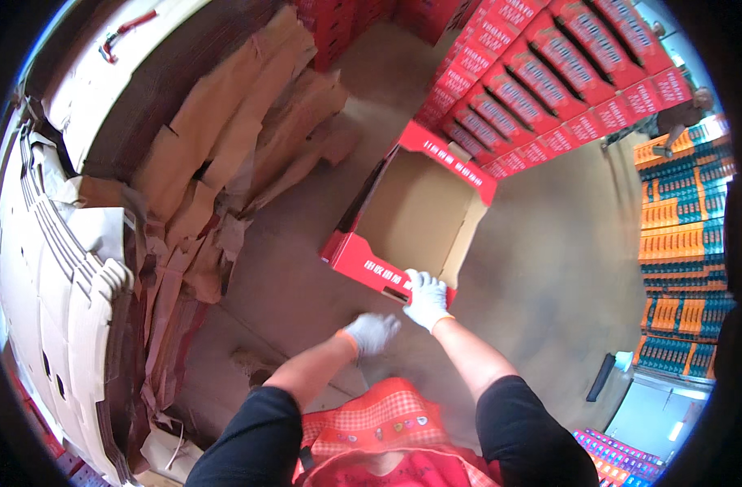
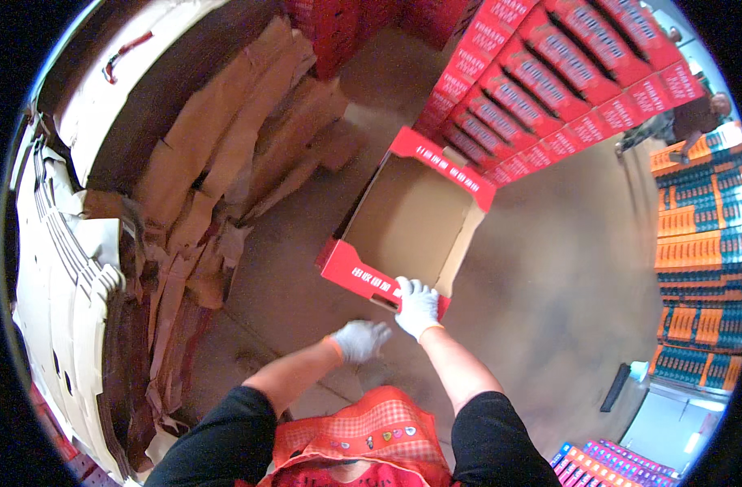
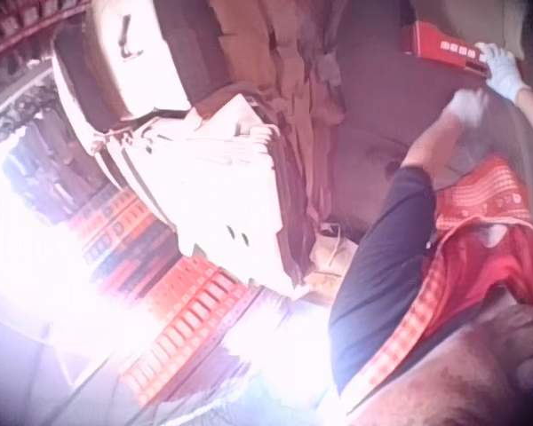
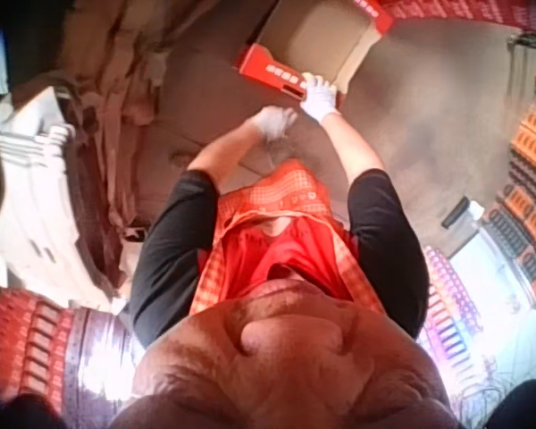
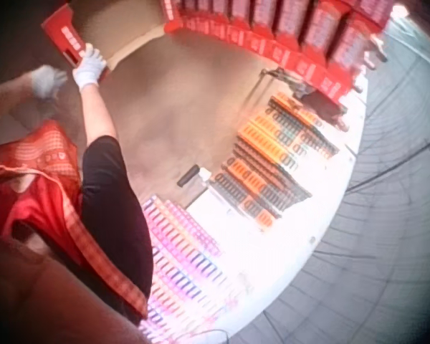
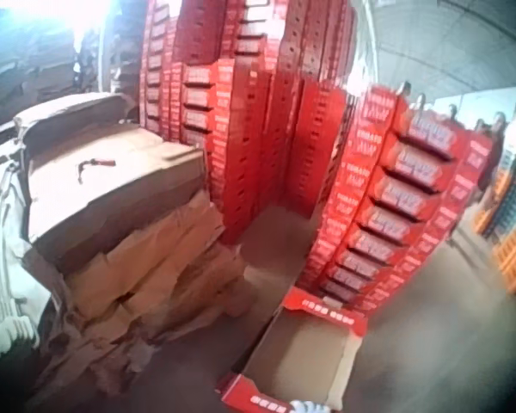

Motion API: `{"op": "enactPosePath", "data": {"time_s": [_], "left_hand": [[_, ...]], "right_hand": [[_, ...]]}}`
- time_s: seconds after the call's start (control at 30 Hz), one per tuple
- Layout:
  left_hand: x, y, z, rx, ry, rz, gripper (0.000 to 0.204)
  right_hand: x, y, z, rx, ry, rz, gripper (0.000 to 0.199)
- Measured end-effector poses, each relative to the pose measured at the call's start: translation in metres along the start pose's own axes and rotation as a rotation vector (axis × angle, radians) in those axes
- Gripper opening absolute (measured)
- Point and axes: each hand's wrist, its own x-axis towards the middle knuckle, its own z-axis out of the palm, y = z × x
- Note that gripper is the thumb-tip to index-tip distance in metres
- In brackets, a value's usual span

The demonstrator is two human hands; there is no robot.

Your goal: The person assembles flat cardboard boxes into three-dimensional containers. They fold the flaps and tuck the tabs into slots to form the box structure. The person handles multiple boxes one at a time and places the finished boxes into a stack.

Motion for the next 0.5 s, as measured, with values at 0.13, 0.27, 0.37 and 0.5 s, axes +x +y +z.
{"op": "enactPosePath", "data": {"time_s": [0.13,0.27,0.37,0.5], "left_hand": [[-0.109,0.086,-0.03,-0.292,0.633,0.122,0.066],[-0.264,0.13,-0.076,-0.289,1.077,-0.087,0.061],[-0.404,0.138,-0.088,-0.013,1.547,-0.597,0.054],[-0.632,0.08,-0.071,0.945,1.373,-1.396,0.078]], "right_hand": [[-0.013,-0.035,-0.075,-0.167,-0.076,-0.052,0.068],[-0.046,-0.141,-0.178,0.543,-0.035,-0.407,0.047],[-0.076,-0.264,-0.239,0.857,0.062,-0.916,0.036],[-0.091,-0.422,-0.3,0.909,0.427,-1.077,0.038]]}}
